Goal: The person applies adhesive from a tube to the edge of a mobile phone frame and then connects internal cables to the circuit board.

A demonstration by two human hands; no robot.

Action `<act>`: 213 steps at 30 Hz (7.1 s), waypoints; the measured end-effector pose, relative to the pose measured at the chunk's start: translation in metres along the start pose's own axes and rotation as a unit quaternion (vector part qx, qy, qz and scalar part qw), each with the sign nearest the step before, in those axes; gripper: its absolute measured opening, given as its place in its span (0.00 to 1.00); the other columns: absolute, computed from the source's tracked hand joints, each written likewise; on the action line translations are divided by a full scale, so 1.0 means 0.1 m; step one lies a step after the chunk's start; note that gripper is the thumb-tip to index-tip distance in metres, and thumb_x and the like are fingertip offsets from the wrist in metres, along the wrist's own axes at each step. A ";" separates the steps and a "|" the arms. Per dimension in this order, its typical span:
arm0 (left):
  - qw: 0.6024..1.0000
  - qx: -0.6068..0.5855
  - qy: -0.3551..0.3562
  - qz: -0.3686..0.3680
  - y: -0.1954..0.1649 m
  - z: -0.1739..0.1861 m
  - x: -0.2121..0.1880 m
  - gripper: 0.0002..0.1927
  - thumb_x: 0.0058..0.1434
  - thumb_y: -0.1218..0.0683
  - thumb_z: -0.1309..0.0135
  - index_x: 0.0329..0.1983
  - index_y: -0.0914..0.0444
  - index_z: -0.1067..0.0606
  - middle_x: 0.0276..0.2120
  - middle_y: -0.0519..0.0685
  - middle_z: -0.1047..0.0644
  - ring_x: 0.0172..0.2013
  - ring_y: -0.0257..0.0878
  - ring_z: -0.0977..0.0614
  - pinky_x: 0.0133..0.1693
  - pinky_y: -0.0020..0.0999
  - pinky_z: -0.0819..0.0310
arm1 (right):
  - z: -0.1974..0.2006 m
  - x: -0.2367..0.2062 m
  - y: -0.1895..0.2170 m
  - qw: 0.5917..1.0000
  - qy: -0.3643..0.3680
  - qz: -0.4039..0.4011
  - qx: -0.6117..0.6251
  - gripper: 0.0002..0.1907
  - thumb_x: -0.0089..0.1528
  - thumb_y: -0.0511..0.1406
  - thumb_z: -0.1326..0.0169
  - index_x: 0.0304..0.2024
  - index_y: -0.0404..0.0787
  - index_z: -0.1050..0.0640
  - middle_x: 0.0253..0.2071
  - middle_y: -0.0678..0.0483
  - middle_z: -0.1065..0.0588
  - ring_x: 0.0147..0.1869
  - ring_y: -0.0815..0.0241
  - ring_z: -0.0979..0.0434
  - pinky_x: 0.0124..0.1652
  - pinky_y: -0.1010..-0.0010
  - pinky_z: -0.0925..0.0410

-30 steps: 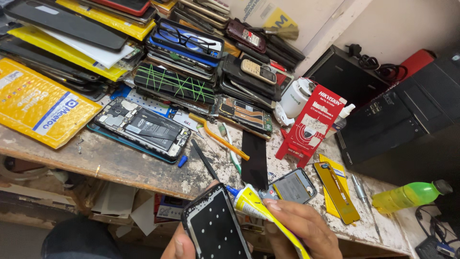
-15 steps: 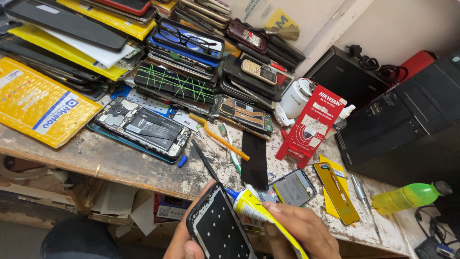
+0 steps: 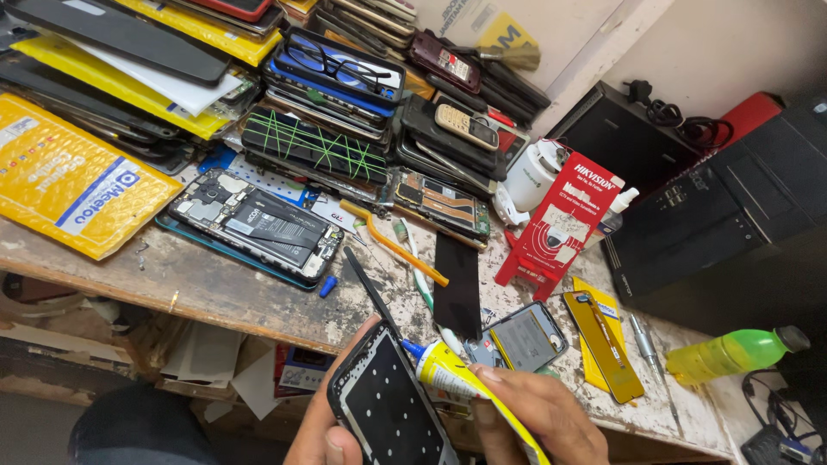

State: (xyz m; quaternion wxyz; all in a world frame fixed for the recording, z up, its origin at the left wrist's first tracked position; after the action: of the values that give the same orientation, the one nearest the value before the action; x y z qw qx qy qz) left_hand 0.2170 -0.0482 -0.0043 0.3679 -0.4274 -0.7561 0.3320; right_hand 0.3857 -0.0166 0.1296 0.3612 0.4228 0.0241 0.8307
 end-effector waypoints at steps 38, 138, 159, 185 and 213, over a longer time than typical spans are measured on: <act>0.998 0.014 -0.032 -0.060 -0.31 -0.03 0.00 0.50 0.68 0.29 0.57 0.75 0.75 0.43 0.71 0.65 0.34 0.71 0.52 0.31 0.70 0.47 0.45 | 0.02 -0.06 0.04 0.999 -0.014 0.018 -0.027 0.15 0.56 0.26 0.36 0.43 0.45 0.20 0.39 0.54 0.17 0.44 0.62 0.13 0.48 0.71 0.23; 0.996 0.008 -0.090 -0.025 -0.80 0.14 0.06 0.46 0.68 0.31 0.56 0.76 0.68 0.41 0.69 0.59 0.31 0.70 0.47 0.33 0.68 0.44 0.50 | -0.01 -0.25 -0.13 0.998 0.010 0.037 -0.057 0.17 0.55 0.29 0.35 0.45 0.50 0.20 0.40 0.57 0.17 0.45 0.65 0.14 0.50 0.71 0.22; 0.991 0.018 -0.131 0.002 -0.80 0.24 0.00 0.48 0.66 0.28 0.56 0.75 0.68 0.39 0.68 0.57 0.30 0.68 0.46 0.30 0.66 0.44 0.46 | 0.03 -0.29 -0.16 0.997 0.014 0.050 -0.056 0.18 0.54 0.28 0.34 0.45 0.49 0.19 0.41 0.56 0.18 0.45 0.64 0.14 0.50 0.71 0.23; 0.987 -0.025 -0.158 -0.002 -0.84 0.24 0.03 0.48 0.66 0.29 0.54 0.75 0.70 0.40 0.67 0.58 0.29 0.66 0.47 0.28 0.65 0.45 0.42 | 0.03 -0.39 -0.34 0.995 0.059 0.059 -0.059 0.17 0.54 0.30 0.34 0.46 0.48 0.19 0.42 0.55 0.17 0.46 0.63 0.15 0.50 0.69 0.23; 0.971 -0.155 -0.177 0.030 -0.86 0.24 0.00 0.45 0.67 0.34 0.50 0.77 0.68 0.41 0.67 0.60 0.29 0.63 0.51 0.24 0.61 0.51 0.31 | 0.06 -0.49 -0.79 0.970 0.217 0.104 -0.045 0.24 0.56 0.33 0.34 0.56 0.42 0.22 0.50 0.50 0.18 0.53 0.55 0.15 0.55 0.64 0.26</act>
State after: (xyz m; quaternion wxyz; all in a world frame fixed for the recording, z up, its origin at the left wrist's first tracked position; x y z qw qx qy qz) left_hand 0.1620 -0.0887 0.0537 0.1471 -0.4365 -0.8382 0.2920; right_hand 0.4542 0.0095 0.0722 0.2777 0.2164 0.0204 0.9357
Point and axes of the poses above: each hand's wrist, its own x-axis towards the middle knuckle, its own z-axis out of the back of the hand, y = z × x, the point moved 5 cm from there along x, towards the middle knuckle
